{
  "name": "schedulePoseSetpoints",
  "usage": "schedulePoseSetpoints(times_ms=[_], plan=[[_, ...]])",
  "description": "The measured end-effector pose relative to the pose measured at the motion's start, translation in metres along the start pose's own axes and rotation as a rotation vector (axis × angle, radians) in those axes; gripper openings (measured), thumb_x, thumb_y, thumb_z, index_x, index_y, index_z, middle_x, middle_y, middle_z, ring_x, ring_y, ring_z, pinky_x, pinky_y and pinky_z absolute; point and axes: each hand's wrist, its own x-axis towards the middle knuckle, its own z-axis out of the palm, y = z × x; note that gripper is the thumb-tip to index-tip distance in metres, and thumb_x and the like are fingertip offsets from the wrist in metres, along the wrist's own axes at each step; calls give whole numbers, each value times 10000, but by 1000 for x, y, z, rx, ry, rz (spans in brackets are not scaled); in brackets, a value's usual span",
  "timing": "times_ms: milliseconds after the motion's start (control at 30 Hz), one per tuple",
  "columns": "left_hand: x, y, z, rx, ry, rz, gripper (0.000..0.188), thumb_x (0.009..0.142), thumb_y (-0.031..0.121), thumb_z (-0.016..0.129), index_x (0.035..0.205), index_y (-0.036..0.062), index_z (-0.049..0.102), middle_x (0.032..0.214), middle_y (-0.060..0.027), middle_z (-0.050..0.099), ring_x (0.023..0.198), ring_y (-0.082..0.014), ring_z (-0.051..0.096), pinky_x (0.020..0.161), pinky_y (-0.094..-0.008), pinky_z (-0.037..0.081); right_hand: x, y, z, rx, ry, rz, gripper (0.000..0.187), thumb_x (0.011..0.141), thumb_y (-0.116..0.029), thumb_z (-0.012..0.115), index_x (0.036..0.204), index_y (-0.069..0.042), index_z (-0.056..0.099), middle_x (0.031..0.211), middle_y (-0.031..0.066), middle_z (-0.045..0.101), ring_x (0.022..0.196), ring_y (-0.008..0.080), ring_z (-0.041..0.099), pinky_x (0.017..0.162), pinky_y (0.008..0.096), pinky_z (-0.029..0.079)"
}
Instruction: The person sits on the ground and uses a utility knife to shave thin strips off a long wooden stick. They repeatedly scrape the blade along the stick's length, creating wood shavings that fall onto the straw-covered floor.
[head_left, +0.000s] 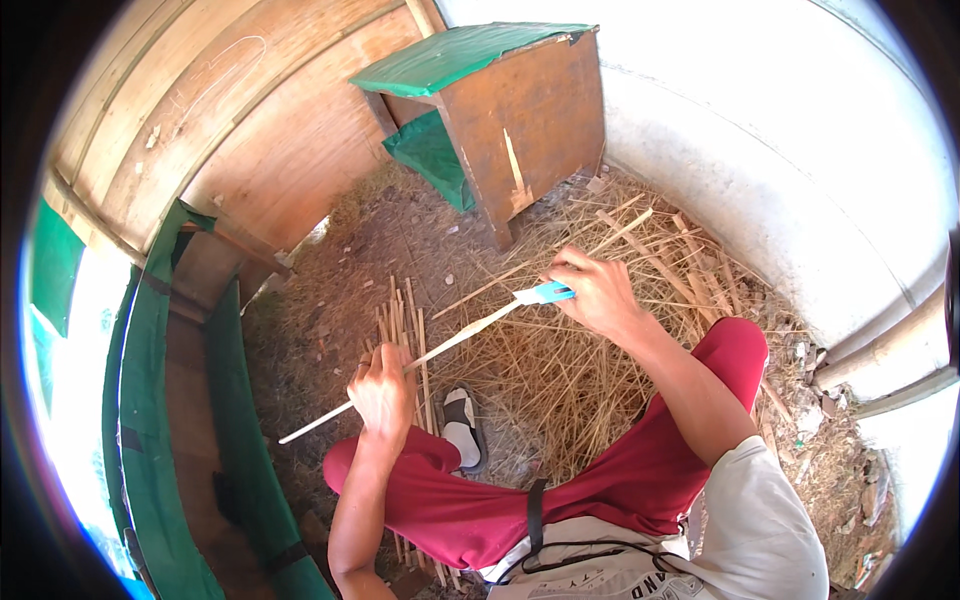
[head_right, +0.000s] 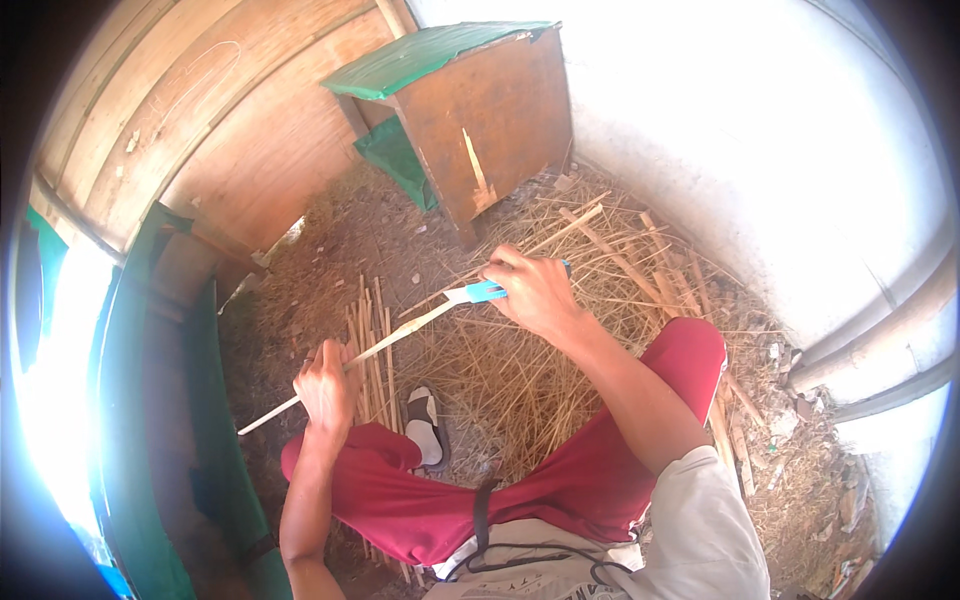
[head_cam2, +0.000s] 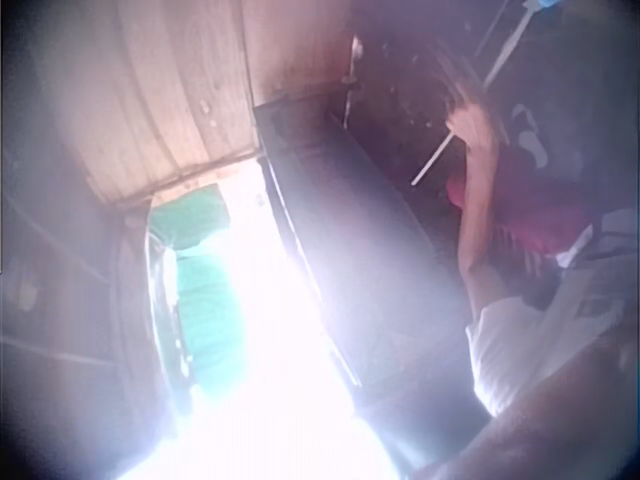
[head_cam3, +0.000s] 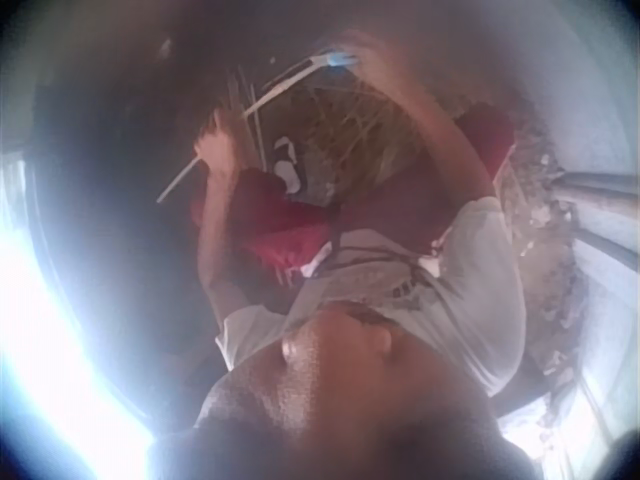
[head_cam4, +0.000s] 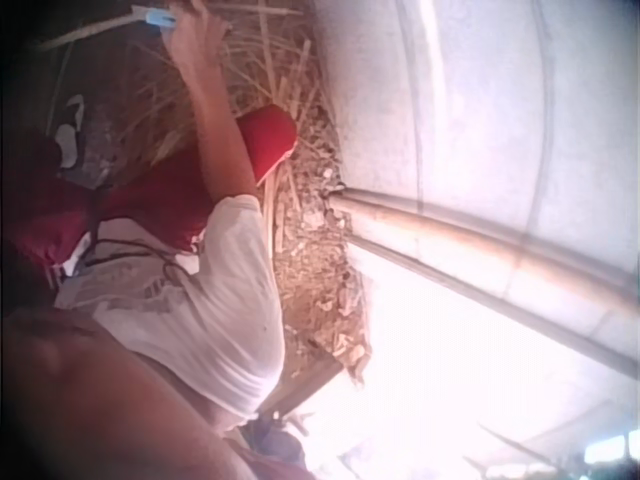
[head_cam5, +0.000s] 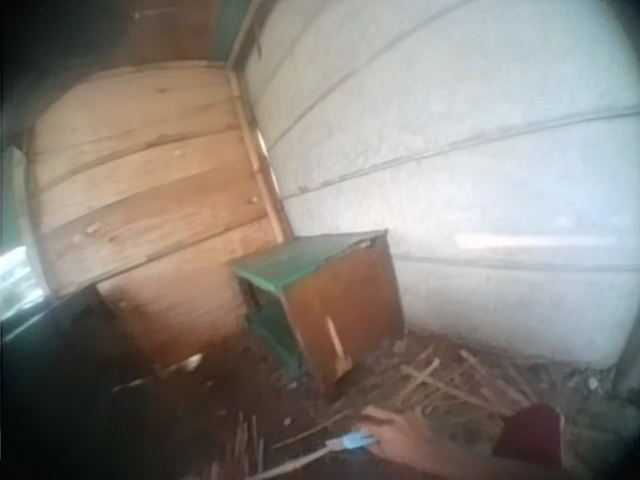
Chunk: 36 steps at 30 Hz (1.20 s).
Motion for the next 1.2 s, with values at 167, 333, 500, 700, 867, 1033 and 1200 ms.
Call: schedulePoseSetpoints(times_ms=[167,333,500,700,867,1033,1200], plan=[[5,-7,1,66,51,42,232,680,19,725,746,110,522,692,-57,572,629,-273,596,569,-394,487,1,0,2,-34,26,-28,78,743,-116,783,792,-89,729,817,-28,659,507,112,591,420,278,468],[10,1,-4,41,42,18,265,676,70,775,746,109,522,709,-55,581,637,-274,608,585,-393,490,0,1,1,-22,105,22,151,695,-152,791,728,-86,660,790,-6,603,552,181,619,464,330,483],[7,6,-8,-46,-15,-102,275,690,104,793,799,98,541,743,-57,612,659,-294,629,613,-420,494,5,-4,-5,-29,224,24,142,705,-131,791,716,-87,657,775,-11,595,535,169,607,449,315,471],[8,16,-22,-112,-60,-166,340,708,148,821,949,104,586,811,-52,656,705,-290,661,717,-415,538,9,-2,-10,-44,374,24,110,703,-85,778,708,-88,669,793,-27,613,532,146,611,438,296,458],[-5,3,-24,-27,111,-216,441,767,174,812,1152,88,614,1119,-68,711,948,-271,704,1084,-513,407,17,0,-19,-54,470,-5,110,674,-47,780,720,-85,687,805,-21,625,538,134,615,445,283,459],[-38,-19,-27,91,469,-189,305,904,58,672,1200,80,601,1188,-60,699,1242,-269,585,1176,-564,220,12,6,-15,-37,366,84,113,707,-101,807,737,-73,702,782,-5,621,537,143,609,454,297,466],[-87,-41,-42,184,426,-474,289,957,77,574,1243,42,579,1222,-121,670,1245,-326,569,1148,-568,267,15,-3,-15,191,210,168,219,678,-191,860,783,-54,725,719,23,621,557,193,602,498,348,473]])
